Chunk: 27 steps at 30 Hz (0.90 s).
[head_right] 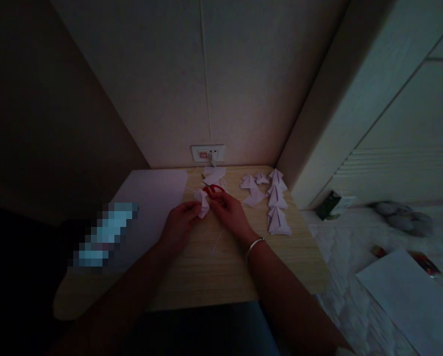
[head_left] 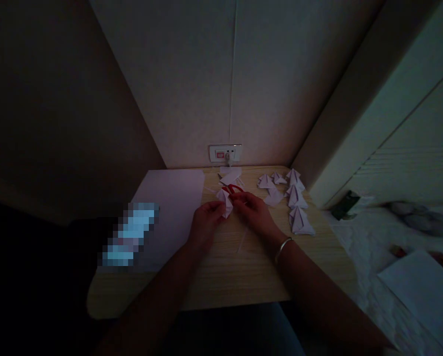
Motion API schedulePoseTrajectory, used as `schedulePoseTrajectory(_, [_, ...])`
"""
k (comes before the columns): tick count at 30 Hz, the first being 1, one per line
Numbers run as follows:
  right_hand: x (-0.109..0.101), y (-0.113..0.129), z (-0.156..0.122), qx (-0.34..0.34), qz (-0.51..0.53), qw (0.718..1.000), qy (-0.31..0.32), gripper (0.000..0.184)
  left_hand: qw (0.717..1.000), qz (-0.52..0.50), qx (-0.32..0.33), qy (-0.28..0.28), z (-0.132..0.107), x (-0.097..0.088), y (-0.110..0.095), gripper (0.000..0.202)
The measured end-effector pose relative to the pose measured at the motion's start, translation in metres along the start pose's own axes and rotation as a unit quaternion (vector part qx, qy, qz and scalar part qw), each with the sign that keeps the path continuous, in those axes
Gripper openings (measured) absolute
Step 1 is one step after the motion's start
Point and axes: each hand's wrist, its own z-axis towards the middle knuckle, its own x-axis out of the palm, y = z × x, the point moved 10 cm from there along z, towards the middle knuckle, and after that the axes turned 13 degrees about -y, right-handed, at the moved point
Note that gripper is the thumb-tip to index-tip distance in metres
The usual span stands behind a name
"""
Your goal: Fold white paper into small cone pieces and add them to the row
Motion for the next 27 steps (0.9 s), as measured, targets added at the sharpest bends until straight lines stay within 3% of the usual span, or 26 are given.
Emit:
schedulePoseTrajectory(3, [0.009, -0.015, -0.003, 0.094, 0.026, 0.994, 0.048, 0.029, 0.999, 0.028, 0.001, 0.022, -0.002, 0.004, 0.002, 0.027])
schedulePoseTrajectory(8, [0.014, -0.020, -0.008, 0.149, 0.075, 0.982, 0.083, 0.029, 0.996, 0.077, 0.025, 0.034, -0.003, 0.006, 0.001, 0.023])
schedulePoseTrajectory(18, [0.013, -0.024, -0.007, 0.159, 0.085, 0.981, 0.075, 0.029, 0.997, 0.067, 0.037, -0.001, -0.001, 0.000, -0.003, 0.024])
schedulePoseTrajectory(27, [0.007, -0.024, -0.006, 0.182, 0.129, 0.974, 0.041, 0.027, 0.997, 0.060, 0.037, 0.034, -0.004, 0.007, -0.003, 0.036])
